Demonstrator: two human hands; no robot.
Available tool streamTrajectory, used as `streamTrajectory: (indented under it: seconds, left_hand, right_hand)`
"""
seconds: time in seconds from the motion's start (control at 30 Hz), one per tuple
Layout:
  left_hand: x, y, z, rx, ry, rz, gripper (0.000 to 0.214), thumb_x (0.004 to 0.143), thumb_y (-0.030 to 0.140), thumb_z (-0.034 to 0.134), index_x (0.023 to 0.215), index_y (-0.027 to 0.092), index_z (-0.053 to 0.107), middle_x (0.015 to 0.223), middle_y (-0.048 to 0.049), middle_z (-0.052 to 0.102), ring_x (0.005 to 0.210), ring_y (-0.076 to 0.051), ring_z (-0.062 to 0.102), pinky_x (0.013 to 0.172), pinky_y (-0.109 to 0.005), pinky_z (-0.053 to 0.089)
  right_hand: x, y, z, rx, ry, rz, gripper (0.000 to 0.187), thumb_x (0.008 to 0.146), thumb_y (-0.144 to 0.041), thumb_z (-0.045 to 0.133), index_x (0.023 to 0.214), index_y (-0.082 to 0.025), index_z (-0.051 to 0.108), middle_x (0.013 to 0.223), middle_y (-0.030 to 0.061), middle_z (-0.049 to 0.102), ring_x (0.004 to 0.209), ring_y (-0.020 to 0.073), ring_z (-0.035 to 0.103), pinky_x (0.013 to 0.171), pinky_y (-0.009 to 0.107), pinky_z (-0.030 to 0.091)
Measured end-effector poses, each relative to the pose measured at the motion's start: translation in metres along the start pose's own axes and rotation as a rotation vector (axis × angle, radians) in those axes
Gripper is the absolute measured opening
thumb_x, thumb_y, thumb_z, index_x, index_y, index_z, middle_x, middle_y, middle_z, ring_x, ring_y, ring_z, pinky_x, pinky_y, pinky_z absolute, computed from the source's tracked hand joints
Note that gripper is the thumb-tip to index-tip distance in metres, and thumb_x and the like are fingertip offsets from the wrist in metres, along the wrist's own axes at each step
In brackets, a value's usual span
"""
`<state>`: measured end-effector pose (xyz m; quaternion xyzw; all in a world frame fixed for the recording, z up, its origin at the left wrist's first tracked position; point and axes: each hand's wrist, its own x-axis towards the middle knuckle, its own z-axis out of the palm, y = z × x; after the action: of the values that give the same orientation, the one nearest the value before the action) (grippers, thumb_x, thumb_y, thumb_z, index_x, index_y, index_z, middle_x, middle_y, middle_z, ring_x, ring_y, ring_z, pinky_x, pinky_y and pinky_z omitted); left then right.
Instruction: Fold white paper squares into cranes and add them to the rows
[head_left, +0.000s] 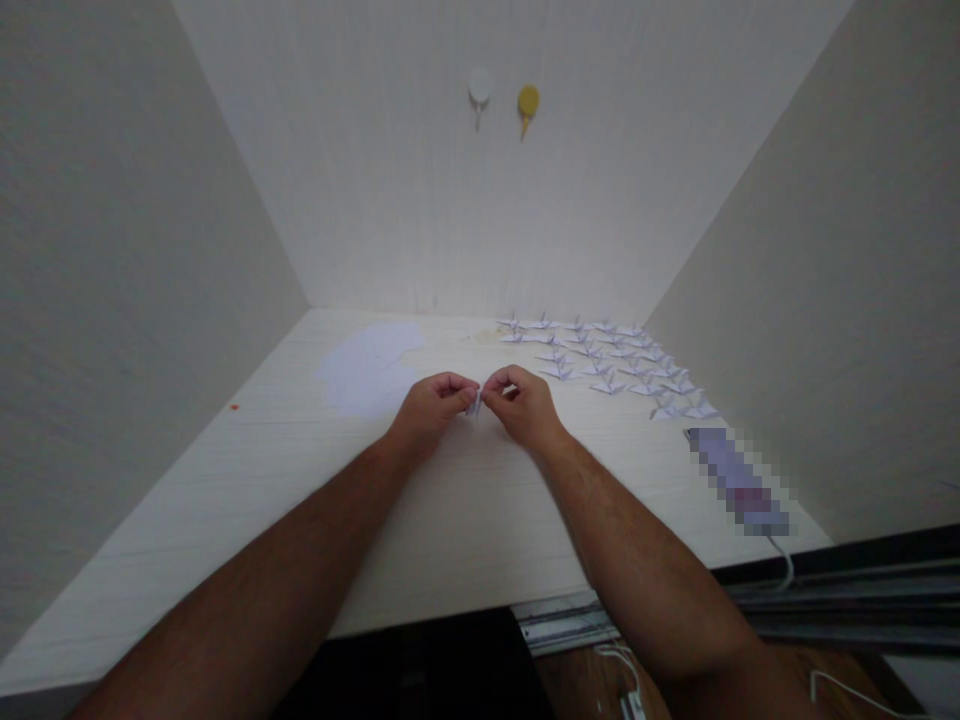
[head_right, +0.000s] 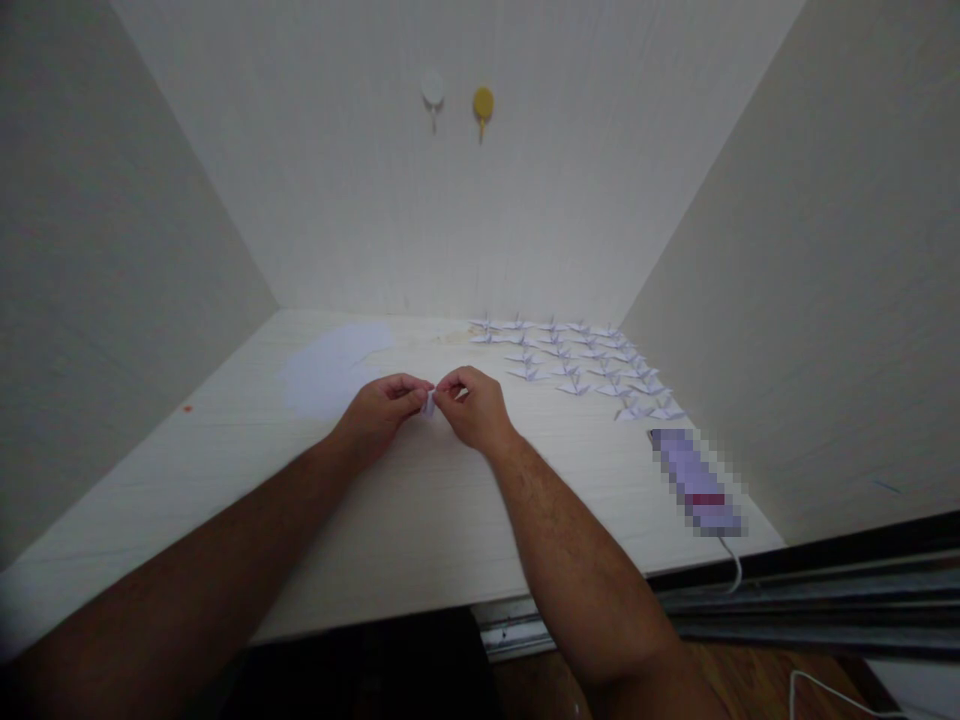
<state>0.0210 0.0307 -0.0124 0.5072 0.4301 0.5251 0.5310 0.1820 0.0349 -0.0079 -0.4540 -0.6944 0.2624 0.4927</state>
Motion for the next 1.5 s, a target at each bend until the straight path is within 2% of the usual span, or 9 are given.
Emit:
streamTrajectory:
  seconds: [0.13,0.27,0.4,0.63,0.77,1.03,1.23,1.37,1.5]
  left_hand:
    - [-0.0014,0.0015,0.0010,0.012,-0.005,0.018,0.025,0.062,0.034,0.080,0.075,0.015,0.070,0.083,-0.0058,0.073,0.076,-0.016,0.065,0.080,-0.030,0.048]
    - [-0.0017,0.0039,0.0003,0.097,0.025,0.055,0.023,0.066,0.034,0.078,0.076,0.015,0.070,0.077,-0.0047,0.072,0.073,-0.016,0.064,0.077,-0.031,0.049]
    - [-0.0020,0.0058,-0.0004,0.178,0.080,0.128,0.022,0.069,0.034,0.075,0.078,0.015,0.070,0.078,-0.0045,0.072,0.074,-0.017,0.065,0.077,-0.031,0.049]
    - [-0.0029,0.0048,-0.0005,0.249,0.078,0.216,0.020,0.073,0.034,0.071,0.080,0.015,0.070,0.078,-0.0044,0.072,0.073,-0.017,0.065,0.074,-0.031,0.050]
    - [-0.0044,0.0058,0.0009,0.271,0.117,0.239,0.018,0.075,0.033,0.069,0.079,0.015,0.069,0.078,-0.0045,0.071,0.072,-0.016,0.064,0.072,-0.030,0.050]
    - [-0.0090,0.0081,0.0042,0.253,0.082,0.308,0.020,0.070,0.031,0.075,0.078,0.016,0.066,0.079,-0.0044,0.070,0.073,-0.016,0.066,0.072,-0.029,0.053]
    - [-0.0064,0.0062,0.0009,0.277,0.102,0.322,0.016,0.072,0.029,0.073,0.078,0.016,0.066,0.076,-0.0032,0.070,0.069,-0.015,0.065,0.068,-0.028,0.051]
    - [-0.0043,0.0030,-0.0013,0.241,0.082,0.356,0.016,0.072,0.030,0.074,0.077,0.017,0.066,0.076,-0.0032,0.070,0.070,-0.015,0.065,0.069,-0.029,0.052]
    - [-0.0047,0.0026,-0.0011,0.205,0.070,0.384,0.016,0.072,0.030,0.074,0.076,0.016,0.066,0.092,-0.0071,0.072,0.079,-0.017,0.067,0.074,-0.031,0.053]
  right_hand:
    - [-0.0007,-0.0025,0.0003,0.022,-0.001,0.012,0.009,0.074,-0.027,0.065,0.072,-0.018,0.064,0.064,-0.0012,0.061,0.056,0.0096,0.052,0.052,0.022,0.040]
    - [-0.0010,-0.0042,0.0021,0.137,-0.032,0.103,0.012,0.074,-0.029,0.066,0.073,-0.017,0.065,0.062,-0.0006,0.064,0.054,0.0097,0.054,0.052,0.022,0.043]
    - [-0.0005,-0.0059,0.0024,0.235,-0.063,0.155,0.022,0.068,-0.036,0.075,0.076,-0.017,0.066,0.066,0.0013,0.068,0.055,0.0107,0.058,0.054,0.023,0.046]
    - [0.0008,-0.0030,0.0032,0.303,-0.062,0.168,0.025,0.065,-0.037,0.079,0.072,-0.017,0.067,0.065,0.0017,0.068,0.054,0.0106,0.058,0.053,0.024,0.046]
    - [0.0011,-0.0043,0.0031,0.344,-0.054,0.175,0.025,0.066,-0.038,0.077,0.072,-0.016,0.067,0.061,0.0013,0.066,0.051,0.0097,0.055,0.050,0.023,0.044]
    - [0.0027,-0.0011,0.0026,0.394,-0.072,0.162,0.023,0.067,-0.037,0.076,0.073,-0.017,0.067,0.058,-0.0007,0.063,0.051,0.0097,0.054,0.050,0.023,0.045]
    - [0.0039,-0.0023,0.0049,0.481,-0.079,0.185,0.033,0.065,-0.032,0.075,0.095,-0.020,0.067,0.060,-0.0035,0.063,0.054,0.0107,0.057,0.053,0.024,0.047]
    - [0.0036,-0.0034,0.0045,0.439,-0.084,0.179,0.026,0.065,-0.033,0.075,0.086,-0.019,0.070,0.063,-0.0007,0.065,0.055,0.0107,0.057,0.054,0.025,0.047]
    - [0.0030,-0.0054,0.0034,0.432,-0.068,0.178,0.022,0.065,-0.034,0.075,0.077,-0.018,0.066,0.061,-0.0010,0.063,0.054,0.0107,0.056,0.053,0.025,0.047]
